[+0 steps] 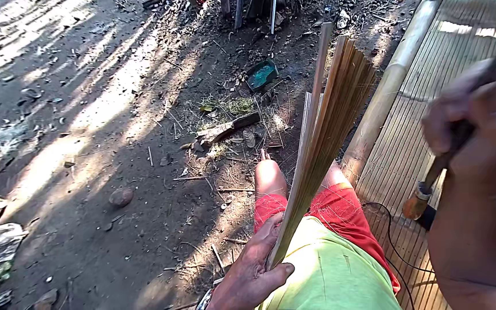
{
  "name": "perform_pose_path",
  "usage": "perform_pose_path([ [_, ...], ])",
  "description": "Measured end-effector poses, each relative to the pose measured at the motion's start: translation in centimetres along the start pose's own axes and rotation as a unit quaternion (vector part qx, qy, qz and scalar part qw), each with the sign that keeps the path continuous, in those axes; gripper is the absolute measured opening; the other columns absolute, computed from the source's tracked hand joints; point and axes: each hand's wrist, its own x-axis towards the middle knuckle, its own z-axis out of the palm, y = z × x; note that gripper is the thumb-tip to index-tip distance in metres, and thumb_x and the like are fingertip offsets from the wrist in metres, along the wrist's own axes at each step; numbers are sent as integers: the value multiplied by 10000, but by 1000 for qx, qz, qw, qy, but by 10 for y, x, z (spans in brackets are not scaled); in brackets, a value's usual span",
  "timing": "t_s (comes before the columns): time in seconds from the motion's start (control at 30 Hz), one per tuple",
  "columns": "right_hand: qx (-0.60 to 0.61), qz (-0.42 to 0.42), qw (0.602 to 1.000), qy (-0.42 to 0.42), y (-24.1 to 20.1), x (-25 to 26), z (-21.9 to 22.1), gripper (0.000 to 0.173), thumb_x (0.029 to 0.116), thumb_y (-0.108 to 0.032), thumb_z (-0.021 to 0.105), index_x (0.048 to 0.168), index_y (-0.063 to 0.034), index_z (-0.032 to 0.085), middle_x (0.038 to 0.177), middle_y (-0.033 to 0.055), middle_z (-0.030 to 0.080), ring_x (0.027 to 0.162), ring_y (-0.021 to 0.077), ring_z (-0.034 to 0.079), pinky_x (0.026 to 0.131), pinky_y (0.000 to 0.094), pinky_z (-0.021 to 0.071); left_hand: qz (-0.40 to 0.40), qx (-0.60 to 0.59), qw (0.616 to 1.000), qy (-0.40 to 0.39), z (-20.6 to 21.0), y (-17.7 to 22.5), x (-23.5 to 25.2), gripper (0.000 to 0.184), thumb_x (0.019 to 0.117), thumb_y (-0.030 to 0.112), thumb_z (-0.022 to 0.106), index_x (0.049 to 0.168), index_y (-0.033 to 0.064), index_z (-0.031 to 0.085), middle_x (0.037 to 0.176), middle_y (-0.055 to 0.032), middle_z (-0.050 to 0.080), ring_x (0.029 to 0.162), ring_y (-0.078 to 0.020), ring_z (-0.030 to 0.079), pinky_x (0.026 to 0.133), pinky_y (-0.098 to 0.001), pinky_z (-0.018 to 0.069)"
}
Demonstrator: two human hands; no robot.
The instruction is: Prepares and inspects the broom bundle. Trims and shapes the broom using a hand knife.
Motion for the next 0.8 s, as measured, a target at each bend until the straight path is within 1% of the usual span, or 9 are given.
perform_pose_path([
  [0.07, 25, 10, 999, 29, 3, 0, -10, 484, 1070, -250, 491, 1522, -97, 409, 798, -23, 560, 471, 70, 454, 392, 220, 435, -4, -3, 1000, 2, 0, 0, 0, 533, 895, 203, 733, 1391, 70, 593, 1523, -123, 475, 1233, -225, 614, 1002, -408, 581],
  [0.13, -37, 6, 999, -25, 1, -3, 0, 539, 1072, -290, 495, 1585, -182, 366, 849, -27, 572, 505, 75, 460, 399, 231, 423, -5, -6, 1000, 2, -1, 1, 0, 551, 896, 203, 731, 1408, 67, 579, 1511, -120, 489, 1234, -224, 611, 1009, -413, 574],
  [0.23, -102, 19, 989, -109, 5, -11, 24, 643, 1047, -236, 519, 1641, -272, 276, 931, 4, 594, 541, 89, 491, 396, 250, 440, 6, -15, 1000, -3, -1, 1, 1, 570, 897, 191, 734, 1426, 65, 562, 1511, -131, 484, 1231, -233, 612, 1017, -422, 571],
  [0.37, -74, 46, 987, -138, 10, -11, 36, 747, 1029, -172, 544, 1665, -294, 171, 923, 9, 602, 516, 87, 495, 379, 238, 445, 22, -12, 1000, -6, 1, 2, 1, 537, 896, 184, 728, 1391, 38, 577, 1483, -143, 504, 1224, -227, 611, 1008, -410, 570],
  [0.43, -81, 44, 986, -136, 6, -5, 39, 720, 1031, -146, 538, 1659, -273, 210, 891, 17, 608, 507, 85, 503, 379, 231, 452, 26, -6, 1000, -12, 2, 3, 1, 533, 893, 176, 726, 1383, 26, 578, 1475, -150, 505, 1231, -231, 604, 1013, -411, 567],
  [0.57, -108, -12, 992, -70, 0, 3, 33, 470, 1044, -91, 520, 1514, -94, 512, 928, 20, 669, 544, 45, 505, 433, 210, 463, 23, 17, 1000, -14, 2, -1, 0, 524, 894, 194, 737, 1375, 39, 599, 1500, -152, 490, 1253, -233, 596, 1031, -415, 560],
  [0.63, -69, -13, 997, -30, -5, 0, 21, 492, 1035, -102, 502, 1526, -67, 485, 888, 27, 660, 489, 69, 483, 375, 228, 435, 21, 17, 1000, -10, 3, -2, 0, 527, 890, 188, 734, 1378, 39, 600, 1505, -148, 487, 1259, -228, 592, 1036, -409, 557],
  [0.7, -12, -13, 1000, -12, -6, -6, 9, 517, 1062, -182, 497, 1563, -83, 419, 846, -1, 597, 503, 78, 475, 385, 224, 431, 12, 7, 1000, -6, 4, -2, -1, 528, 893, 189, 731, 1382, 42, 596, 1495, -133, 501, 1257, -217, 593, 1034, -402, 556],
  [0.8, -17, 4, 999, -51, -6, -13, 11, 613, 1052, -228, 524, 1626, -223, 307, 918, -20, 596, 535, 72, 478, 406, 220, 428, 1, -8, 1000, -1, 5, 0, 1, 544, 890, 183, 730, 1398, 58, 581, 1471, -114, 521, 1226, -208, 608, 1010, -397, 567],
])
